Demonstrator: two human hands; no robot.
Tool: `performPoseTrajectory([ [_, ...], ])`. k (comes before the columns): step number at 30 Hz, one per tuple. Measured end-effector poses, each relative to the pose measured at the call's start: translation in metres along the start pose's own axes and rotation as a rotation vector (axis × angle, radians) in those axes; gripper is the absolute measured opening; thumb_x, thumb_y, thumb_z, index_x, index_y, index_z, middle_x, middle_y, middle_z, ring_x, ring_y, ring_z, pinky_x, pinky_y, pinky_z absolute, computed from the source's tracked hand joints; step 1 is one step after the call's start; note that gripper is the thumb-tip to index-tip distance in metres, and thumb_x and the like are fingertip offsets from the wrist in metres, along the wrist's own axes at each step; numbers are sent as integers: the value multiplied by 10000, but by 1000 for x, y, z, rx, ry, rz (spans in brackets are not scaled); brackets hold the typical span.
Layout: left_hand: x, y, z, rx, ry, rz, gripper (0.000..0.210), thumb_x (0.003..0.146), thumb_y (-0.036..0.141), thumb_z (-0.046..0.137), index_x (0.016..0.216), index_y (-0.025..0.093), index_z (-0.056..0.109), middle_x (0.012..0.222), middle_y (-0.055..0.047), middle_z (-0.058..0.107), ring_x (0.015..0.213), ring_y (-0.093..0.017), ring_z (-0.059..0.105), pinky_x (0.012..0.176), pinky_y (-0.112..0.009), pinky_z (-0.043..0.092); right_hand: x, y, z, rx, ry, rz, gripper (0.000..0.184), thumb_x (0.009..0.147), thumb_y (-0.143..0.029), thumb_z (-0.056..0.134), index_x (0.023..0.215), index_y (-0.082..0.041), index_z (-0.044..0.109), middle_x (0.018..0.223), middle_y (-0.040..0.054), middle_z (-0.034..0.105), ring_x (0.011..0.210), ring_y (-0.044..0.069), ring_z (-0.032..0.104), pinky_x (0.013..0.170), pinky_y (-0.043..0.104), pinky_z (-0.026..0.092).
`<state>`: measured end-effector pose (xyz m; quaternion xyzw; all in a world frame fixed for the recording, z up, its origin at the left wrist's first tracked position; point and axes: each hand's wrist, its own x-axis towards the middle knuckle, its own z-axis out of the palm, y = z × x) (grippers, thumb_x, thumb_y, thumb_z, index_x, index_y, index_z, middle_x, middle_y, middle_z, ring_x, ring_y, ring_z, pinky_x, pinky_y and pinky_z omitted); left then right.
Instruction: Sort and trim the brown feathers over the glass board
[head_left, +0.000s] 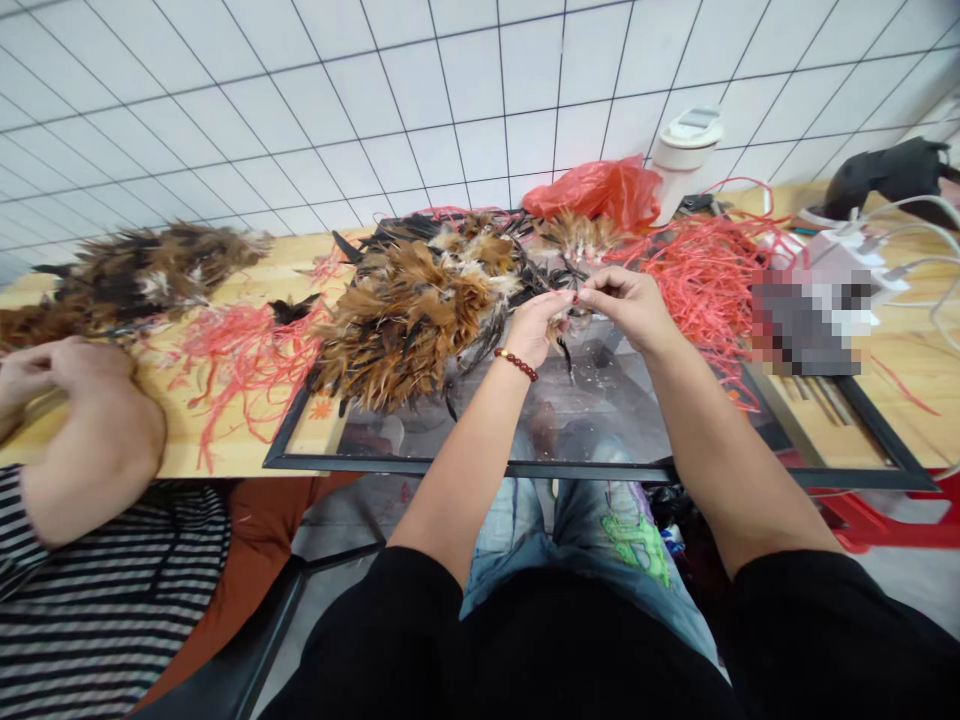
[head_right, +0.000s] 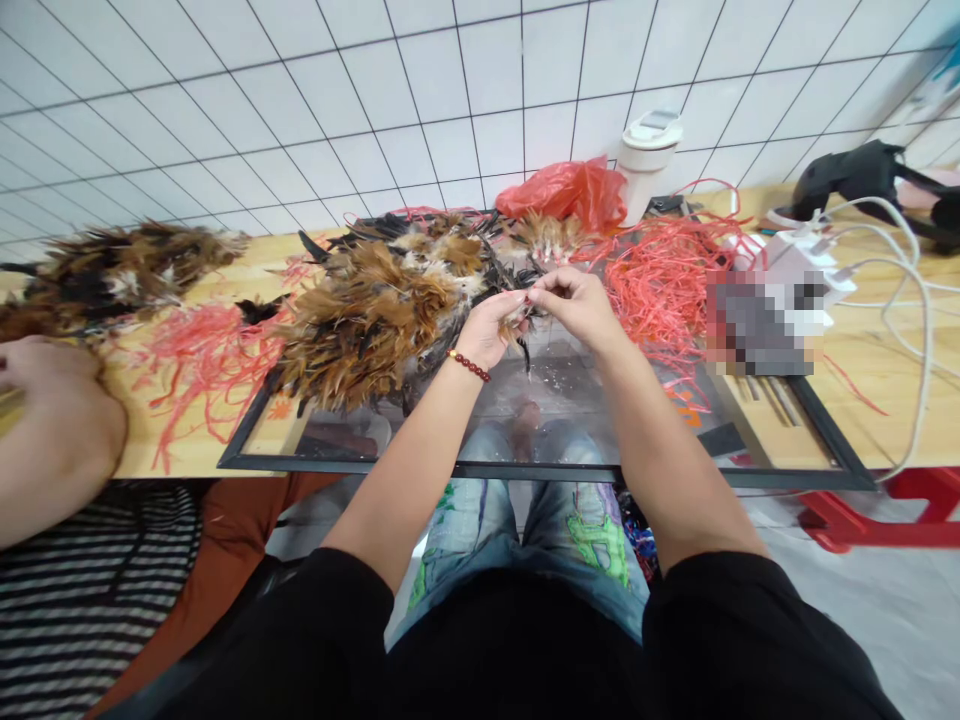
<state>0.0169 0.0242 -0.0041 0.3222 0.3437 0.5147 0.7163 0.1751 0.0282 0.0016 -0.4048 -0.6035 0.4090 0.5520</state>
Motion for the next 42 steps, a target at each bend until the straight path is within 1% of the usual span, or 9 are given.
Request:
performPoseTrajectory([
  [5, -2, 4, 2, -22, 5, 11, 102, 714, 199, 775, 745, 158, 688, 644, 39, 615, 566, -45, 528, 629, -210, 463, -2, -4, 4, -34, -29, -5, 284, 648, -392, 860, 773, -176, 725, 712, 9, 700, 610, 119, 603, 586, 262, 495],
  [8, 0, 2, 5, 44, 70, 82, 89, 735, 163, 738, 709, 158, 653, 675, 36, 629, 580, -49, 537, 646, -215, 462, -3, -6, 8, -113, -15, -40, 222, 688, -367, 812, 736, -168, 726, 673, 11, 689, 595, 114, 582, 575, 256, 469],
  [12, 8, -6, 4, 269, 168, 271, 79, 743, 123, 691, 693, 160, 642, 655, 49, 620, 589, -49, 538, 652, -200, 439, -5, -7, 12, -204, 12, -84, 168, 701, -328, 765, 730, -166, 731, 657, 8, 685, 574, 107, 554, 560, 248, 433],
  [16, 11, -10, 0, 410, 188, 386, 118, 774, 120, 609, 669, 173, 620, 621, 53, 576, 608, -70, 532, 650, -206, 430, -8, -7, 15, -299, 10, -142, 122, 720, -296, 721, 712, -174, 722, 654, 9, 679, 580, 113, 543, 572, 255, 428],
  [22, 6, -2, -3, 811, 288, 698, 212, 713, 43, 618, 572, 189, 558, 714, 12, 605, 768, -122, 569, 780, -244, 452, -11, -8, 18, -422, -15, -321, 96, 751, -247, 642, 701, -188, 699, 700, 22, 688, 627, 131, 574, 640, 277, 468],
  [29, 5, -4, -5, 1045, 323, 820, 141, 764, 91, 627, 687, 209, 619, 916, -49, 658, 960, -193, 603, 927, -337, 466, -10, -2, 19, -489, 10, -389, 91, 774, -229, 619, 721, -199, 686, 712, 25, 692, 630, 139, 584, 651, 284, 485],
  [34, 11, -7, -11, 1051, 297, 815, 126, 792, 107, 615, 719, 210, 612, 931, -53, 672, 980, -199, 616, 942, -348, 478, -10, 6, 22, -422, 5, -350, 51, 750, -241, 654, 741, -199, 682, 728, 24, 692, 650, 143, 595, 682, 295, 504],
  [39, 16, -12, -11, 836, 211, 723, 95, 868, 157, 555, 816, 198, 622, 877, -32, 686, 823, -139, 641, 793, -260, 517, -8, 12, 27, -74, 27, -137, 163, 802, -359, 654, 834, -199, 668, 747, 6, 683, 667, 136, 616, 662, 281, 525],
  [42, 13, -12, -9, 818, 178, 738, 98, 882, 176, 556, 842, 201, 642, 864, -19, 700, 819, -129, 651, 795, -244, 521, -6, 11, 30, 45, 12, -63, 236, 798, -434, 695, 834, -203, 666, 758, 1, 684, 670, 131, 624, 667, 279, 543],
])
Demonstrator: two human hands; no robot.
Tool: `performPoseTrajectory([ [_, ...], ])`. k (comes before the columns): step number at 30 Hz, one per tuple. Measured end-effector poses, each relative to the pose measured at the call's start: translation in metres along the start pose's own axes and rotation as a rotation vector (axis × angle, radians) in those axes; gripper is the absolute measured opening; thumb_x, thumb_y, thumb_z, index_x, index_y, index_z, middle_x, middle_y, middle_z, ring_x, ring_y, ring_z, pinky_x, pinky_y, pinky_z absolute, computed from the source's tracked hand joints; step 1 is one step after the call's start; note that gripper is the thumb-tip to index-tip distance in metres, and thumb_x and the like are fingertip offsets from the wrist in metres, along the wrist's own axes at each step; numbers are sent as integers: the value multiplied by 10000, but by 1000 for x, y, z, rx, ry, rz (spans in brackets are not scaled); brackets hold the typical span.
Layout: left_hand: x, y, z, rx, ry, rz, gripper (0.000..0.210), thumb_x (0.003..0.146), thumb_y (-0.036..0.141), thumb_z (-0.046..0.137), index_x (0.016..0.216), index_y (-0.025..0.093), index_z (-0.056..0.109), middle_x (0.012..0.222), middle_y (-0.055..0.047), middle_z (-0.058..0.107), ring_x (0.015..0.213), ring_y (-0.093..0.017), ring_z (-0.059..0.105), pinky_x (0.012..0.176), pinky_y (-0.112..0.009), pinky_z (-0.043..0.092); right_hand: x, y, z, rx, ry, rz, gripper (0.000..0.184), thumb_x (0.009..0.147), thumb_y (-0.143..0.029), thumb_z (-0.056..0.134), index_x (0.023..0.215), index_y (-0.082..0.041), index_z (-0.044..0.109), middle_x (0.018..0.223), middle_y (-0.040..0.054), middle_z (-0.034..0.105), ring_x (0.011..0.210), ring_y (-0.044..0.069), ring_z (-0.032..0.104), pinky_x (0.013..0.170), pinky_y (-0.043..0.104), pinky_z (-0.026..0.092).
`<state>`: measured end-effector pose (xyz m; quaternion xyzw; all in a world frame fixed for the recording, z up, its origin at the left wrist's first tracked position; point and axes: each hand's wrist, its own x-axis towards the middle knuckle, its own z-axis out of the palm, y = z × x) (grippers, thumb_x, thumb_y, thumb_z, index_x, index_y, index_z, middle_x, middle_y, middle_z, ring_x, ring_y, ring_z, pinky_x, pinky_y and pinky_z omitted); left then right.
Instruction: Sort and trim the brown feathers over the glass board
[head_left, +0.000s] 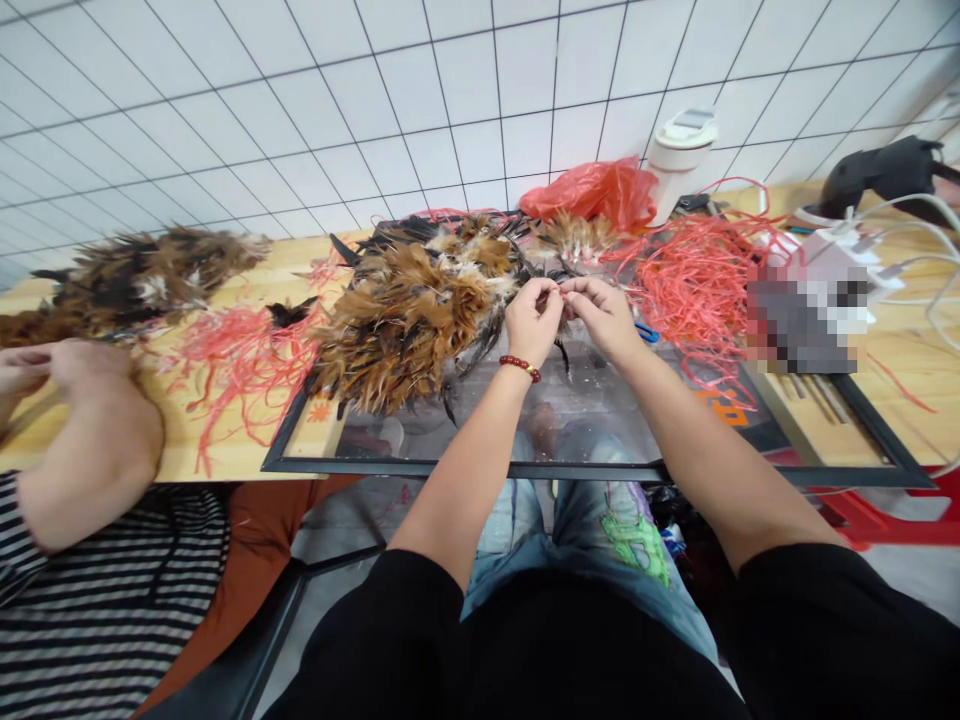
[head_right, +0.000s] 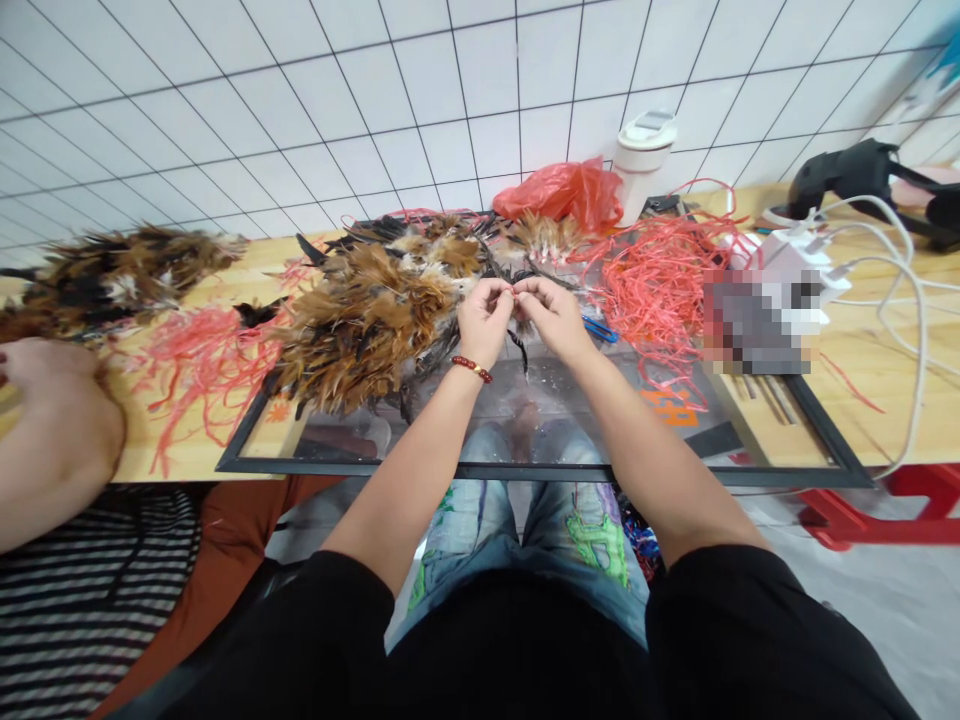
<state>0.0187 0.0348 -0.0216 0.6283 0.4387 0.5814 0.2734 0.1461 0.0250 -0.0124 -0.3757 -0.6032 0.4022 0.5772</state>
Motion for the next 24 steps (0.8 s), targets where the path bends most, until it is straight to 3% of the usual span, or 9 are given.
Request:
performPoseTrajectory([
  [7, -2, 11, -5, 11, 53, 135, 146, 887, 276, 622, 822, 242, 749, 961, -53, 744, 969, -171, 677, 931, -300, 526, 0, -14, 3, 155, 80, 150, 388, 735, -582, 769, 776, -215, 652, 671, -14, 657, 564, 94, 572, 575, 234, 517],
  [16, -6, 6, 1, -76, 87, -19, 104, 844, 283, 676, 856, 225, 762, 852, -15, 757, 758, -126, 675, 781, -249, 538, 0, -18, 5, 164, 44, 228, 380, 632, -475, 869, 833, -184, 730, 632, -22, 669, 528, 76, 547, 507, 206, 475],
  [24, 2, 6, 5, -281, 167, -172, 78, 826, 260, 700, 867, 210, 745, 870, -18, 765, 816, -121, 695, 843, -266, 558, -1, -17, 5, 84, 57, 108, 352, 637, -445, 861, 840, -197, 717, 708, -13, 679, 586, 95, 563, 573, 239, 492],
])
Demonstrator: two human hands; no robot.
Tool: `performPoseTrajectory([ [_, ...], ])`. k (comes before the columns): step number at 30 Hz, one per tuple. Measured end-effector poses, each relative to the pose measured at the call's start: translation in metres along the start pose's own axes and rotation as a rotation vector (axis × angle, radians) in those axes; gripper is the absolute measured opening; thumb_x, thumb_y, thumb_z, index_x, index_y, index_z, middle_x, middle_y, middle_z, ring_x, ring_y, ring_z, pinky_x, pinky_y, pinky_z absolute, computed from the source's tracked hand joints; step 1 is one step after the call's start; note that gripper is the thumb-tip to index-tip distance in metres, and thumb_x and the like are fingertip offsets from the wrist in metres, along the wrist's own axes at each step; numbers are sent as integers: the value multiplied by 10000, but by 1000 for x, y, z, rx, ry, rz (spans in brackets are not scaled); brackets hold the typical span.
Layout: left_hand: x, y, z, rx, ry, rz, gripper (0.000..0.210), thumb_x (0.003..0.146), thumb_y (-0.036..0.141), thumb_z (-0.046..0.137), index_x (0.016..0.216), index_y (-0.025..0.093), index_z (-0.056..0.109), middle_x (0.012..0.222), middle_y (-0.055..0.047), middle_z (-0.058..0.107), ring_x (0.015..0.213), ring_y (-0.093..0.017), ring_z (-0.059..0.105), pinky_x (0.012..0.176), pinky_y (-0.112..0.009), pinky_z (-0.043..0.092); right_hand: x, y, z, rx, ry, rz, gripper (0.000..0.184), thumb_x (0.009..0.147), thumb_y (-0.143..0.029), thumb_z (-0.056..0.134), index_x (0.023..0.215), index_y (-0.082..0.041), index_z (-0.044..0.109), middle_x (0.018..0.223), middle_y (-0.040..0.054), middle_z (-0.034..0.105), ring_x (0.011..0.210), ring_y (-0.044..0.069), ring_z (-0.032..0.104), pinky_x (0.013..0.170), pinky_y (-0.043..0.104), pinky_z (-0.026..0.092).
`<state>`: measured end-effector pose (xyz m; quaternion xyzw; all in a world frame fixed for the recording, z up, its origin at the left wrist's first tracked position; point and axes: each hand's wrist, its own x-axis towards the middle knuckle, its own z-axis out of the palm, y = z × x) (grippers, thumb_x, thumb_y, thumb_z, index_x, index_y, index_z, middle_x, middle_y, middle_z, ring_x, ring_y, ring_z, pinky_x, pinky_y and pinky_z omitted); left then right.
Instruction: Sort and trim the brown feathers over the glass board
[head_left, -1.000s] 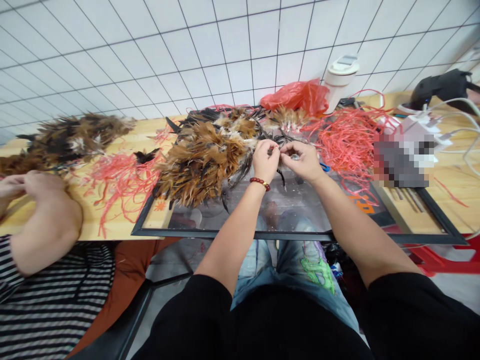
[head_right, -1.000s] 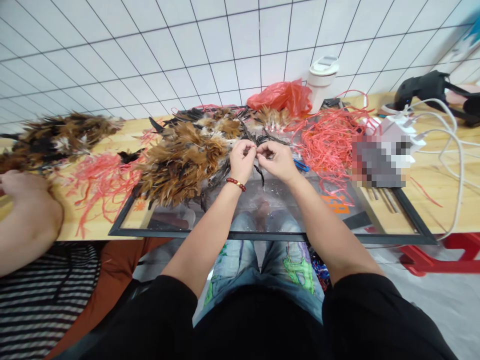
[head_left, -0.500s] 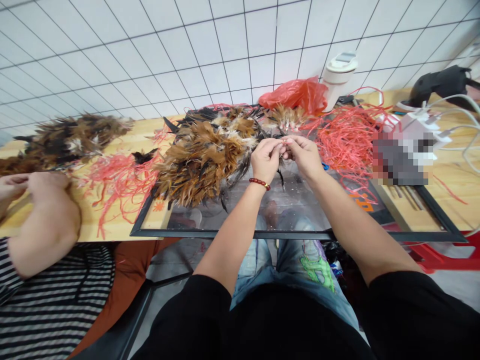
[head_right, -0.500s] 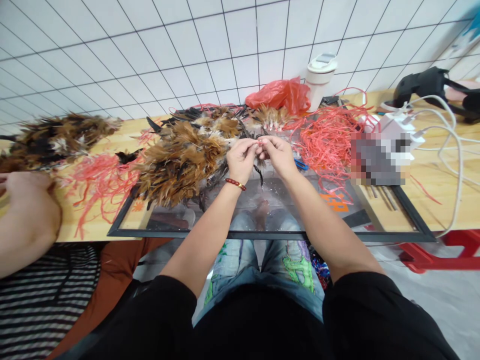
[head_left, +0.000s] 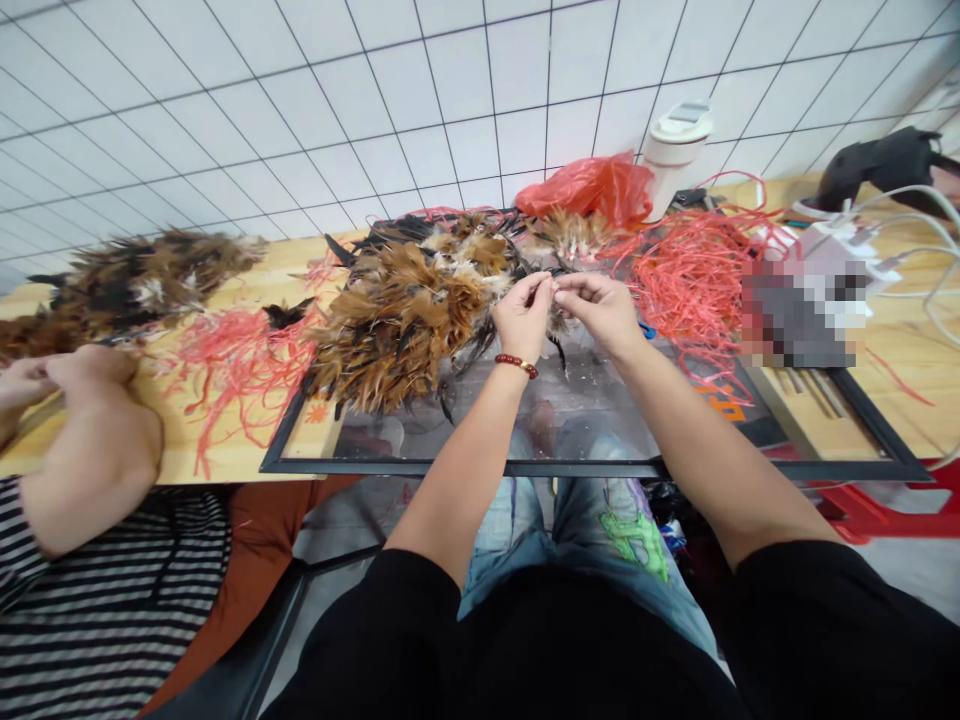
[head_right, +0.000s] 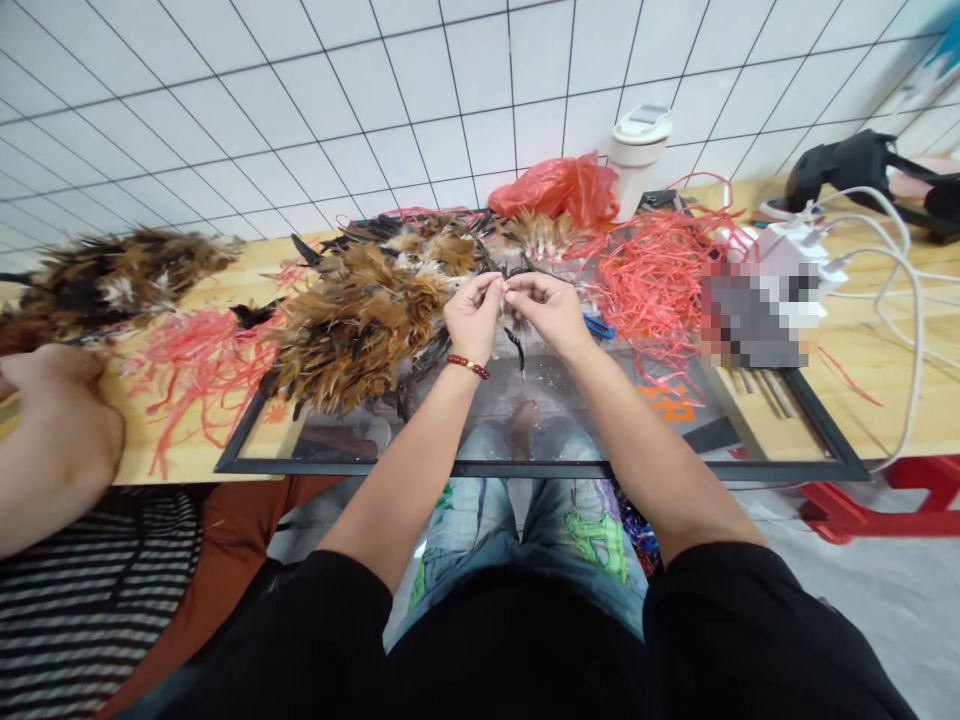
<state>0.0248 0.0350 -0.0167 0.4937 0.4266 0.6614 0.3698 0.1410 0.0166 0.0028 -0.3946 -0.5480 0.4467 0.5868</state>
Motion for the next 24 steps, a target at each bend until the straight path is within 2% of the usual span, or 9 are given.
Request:
performPoseTrajectory([
  [5, 2, 1, 2, -33, -26, -76, 42, 827, 225, 705, 800, 196, 720, 810, -5, 745, 799, -110, 682, 821, -247, 549, -4, -1, 2, -113, 80, -131, 292, 665, -445, 841, 778, -211, 706, 774, 3, 692, 675, 119, 601, 666, 267, 523],
  [7, 1, 3, 2, -59, -27, -98, 47, 829, 199, 696, 785, 191, 712, 791, 1, 735, 785, -103, 675, 808, -239, 541, -5, -4, 2, -109, 79, -130, 311, 665, -476, 838, 763, -212, 707, 749, 6, 686, 665, 124, 610, 662, 271, 530],
  [11, -1, 8, 1, -28, -19, -80, 53, 828, 231, 713, 782, 207, 720, 770, 7, 726, 776, -108, 667, 783, -235, 535, -6, -10, 3, 46, 56, 39, 412, 686, -600, 797, 770, -214, 677, 682, 0, 671, 595, 114, 617, 599, 253, 527],
  [13, -2, 11, 0, -8, -25, -65, 65, 813, 267, 737, 779, 212, 726, 765, 8, 725, 762, -111, 663, 759, -234, 533, -6, -11, 4, 113, 55, 112, 438, 657, -599, 825, 780, -211, 665, 685, -5, 678, 566, 95, 608, 558, 226, 508],
  [17, -3, 13, -1, -1, -33, -21, 68, 779, 258, 767, 763, 208, 724, 762, 12, 726, 724, -103, 654, 745, -236, 534, -3, -12, 1, 234, 37, 249, 357, 608, -419, 892, 762, -188, 667, 669, -19, 683, 531, 60, 586, 526, 178, 496],
  [20, -4, 16, 0, 0, -44, 8, 60, 779, 242, 762, 759, 207, 717, 756, 13, 725, 710, -99, 652, 753, -238, 536, 0, -13, -2, 350, 9, 426, 222, 625, -273, 830, 731, -176, 661, 654, -19, 691, 523, 53, 587, 535, 162, 521],
  [22, -5, 18, 0, 9, -61, 19, 65, 788, 255, 757, 768, 210, 716, 759, 11, 723, 723, -103, 657, 760, -240, 538, 2, -12, -4, 385, 6, 505, 165, 641, -231, 781, 715, -178, 643, 634, -19, 688, 515, 58, 586, 527, 162, 528],
  [24, -5, 19, 0, 23, -73, 29, 74, 792, 267, 759, 773, 211, 714, 770, 7, 720, 737, -106, 658, 765, -242, 534, 3, -11, -5, 389, 16, 507, 168, 649, -243, 769, 729, -185, 634, 630, -25, 686, 507, 62, 585, 516, 165, 526],
])
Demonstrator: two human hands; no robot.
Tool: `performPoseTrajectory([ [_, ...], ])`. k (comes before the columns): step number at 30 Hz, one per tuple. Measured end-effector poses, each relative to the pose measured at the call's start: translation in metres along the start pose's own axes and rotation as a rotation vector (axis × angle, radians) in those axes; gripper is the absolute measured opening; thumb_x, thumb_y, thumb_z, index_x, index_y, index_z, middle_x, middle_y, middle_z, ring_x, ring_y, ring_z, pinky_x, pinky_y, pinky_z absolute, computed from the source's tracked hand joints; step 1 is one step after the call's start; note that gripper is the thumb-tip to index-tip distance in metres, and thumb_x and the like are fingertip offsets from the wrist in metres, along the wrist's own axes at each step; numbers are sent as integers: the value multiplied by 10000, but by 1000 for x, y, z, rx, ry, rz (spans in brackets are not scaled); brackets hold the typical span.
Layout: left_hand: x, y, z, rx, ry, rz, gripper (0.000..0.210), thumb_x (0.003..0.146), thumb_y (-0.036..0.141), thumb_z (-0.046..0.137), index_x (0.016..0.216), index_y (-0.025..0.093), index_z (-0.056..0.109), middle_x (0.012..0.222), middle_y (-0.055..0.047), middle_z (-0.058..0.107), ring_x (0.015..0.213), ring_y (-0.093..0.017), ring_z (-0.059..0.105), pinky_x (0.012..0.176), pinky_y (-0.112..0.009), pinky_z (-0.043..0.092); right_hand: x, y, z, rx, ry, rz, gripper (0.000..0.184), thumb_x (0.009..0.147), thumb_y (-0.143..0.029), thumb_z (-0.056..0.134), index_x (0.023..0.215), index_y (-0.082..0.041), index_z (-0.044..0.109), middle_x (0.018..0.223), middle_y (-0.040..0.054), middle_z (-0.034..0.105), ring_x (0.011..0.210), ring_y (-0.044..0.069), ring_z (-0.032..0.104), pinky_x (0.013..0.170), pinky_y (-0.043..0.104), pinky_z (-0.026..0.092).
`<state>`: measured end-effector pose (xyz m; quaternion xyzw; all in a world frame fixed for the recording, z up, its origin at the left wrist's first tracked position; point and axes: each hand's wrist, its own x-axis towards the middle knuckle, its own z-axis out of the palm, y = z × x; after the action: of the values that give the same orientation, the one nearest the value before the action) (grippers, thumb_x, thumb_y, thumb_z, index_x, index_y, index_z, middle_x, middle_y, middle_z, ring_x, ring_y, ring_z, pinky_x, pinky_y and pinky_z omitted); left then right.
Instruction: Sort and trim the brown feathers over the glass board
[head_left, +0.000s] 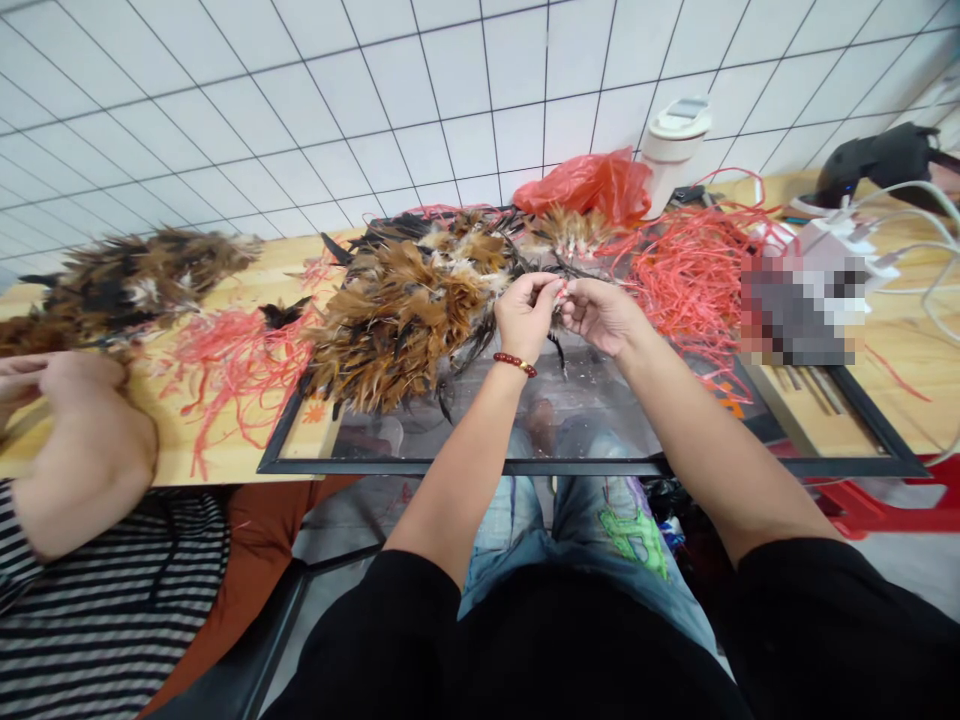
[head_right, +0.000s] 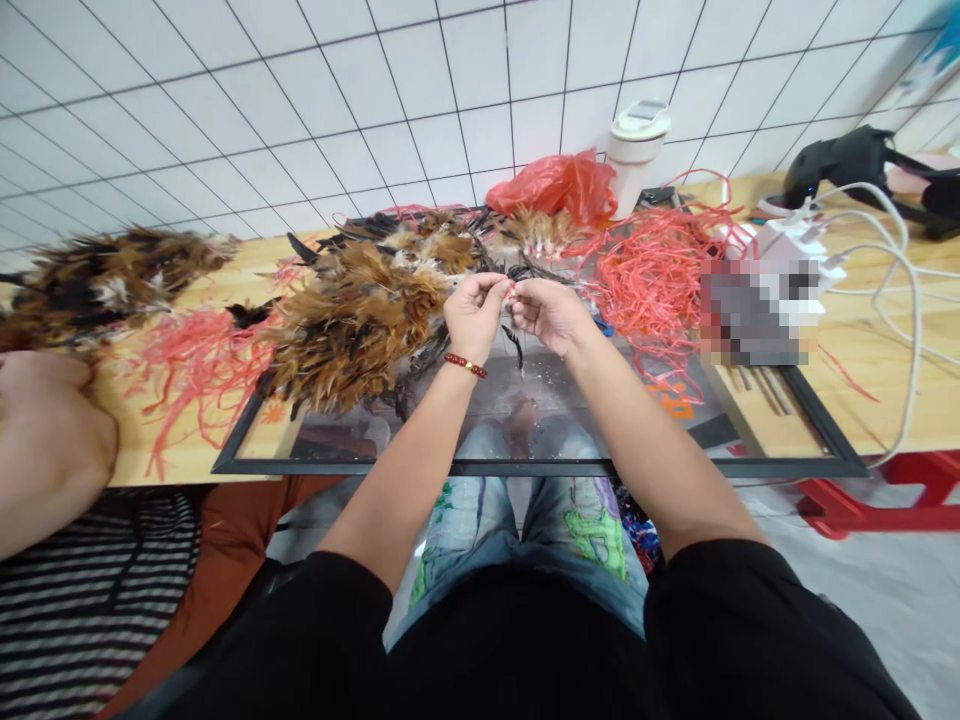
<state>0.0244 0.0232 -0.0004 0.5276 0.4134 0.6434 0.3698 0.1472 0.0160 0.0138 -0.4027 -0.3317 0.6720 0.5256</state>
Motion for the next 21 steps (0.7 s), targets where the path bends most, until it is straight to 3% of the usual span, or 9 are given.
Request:
performPoseTrajectory([
  [6, 3, -6, -4, 38, -45, 36, 111, 799, 287, 756, 766, 201, 694, 824, -18, 681, 780, -122, 649, 768, -262, 528, 2, 3, -3, -74, -69, -86, 308, 630, -346, 841, 797, -201, 627, 657, -50, 679, 516, 58, 605, 544, 178, 538],
  [12, 7, -10, -8, 118, -87, 180, 225, 801, 417, 748, 740, 214, 672, 955, -63, 647, 902, -163, 647, 771, -295, 536, -2, 0, 3, -48, 1, -15, 144, 648, -217, 728, 710, -183, 603, 582, -46, 642, 458, 51, 542, 488, 172, 493],
  [17, 8, -7, -9, 121, -72, 168, 282, 828, 466, 717, 725, 215, 640, 940, -62, 652, 956, -169, 646, 856, -301, 530, -7, -4, 9, 3, -43, 39, 122, 682, -230, 691, 732, -189, 588, 599, -49, 635, 476, 55, 526, 513, 183, 488],
  [21, 9, -12, -7, 57, -53, 104, 261, 848, 446, 706, 753, 215, 631, 903, -39, 659, 919, -148, 648, 850, -272, 517, -10, -5, 13, -45, -44, 50, 117, 667, -209, 669, 678, -191, 553, 551, -59, 569, 444, 52, 437, 479, 195, 431],
])
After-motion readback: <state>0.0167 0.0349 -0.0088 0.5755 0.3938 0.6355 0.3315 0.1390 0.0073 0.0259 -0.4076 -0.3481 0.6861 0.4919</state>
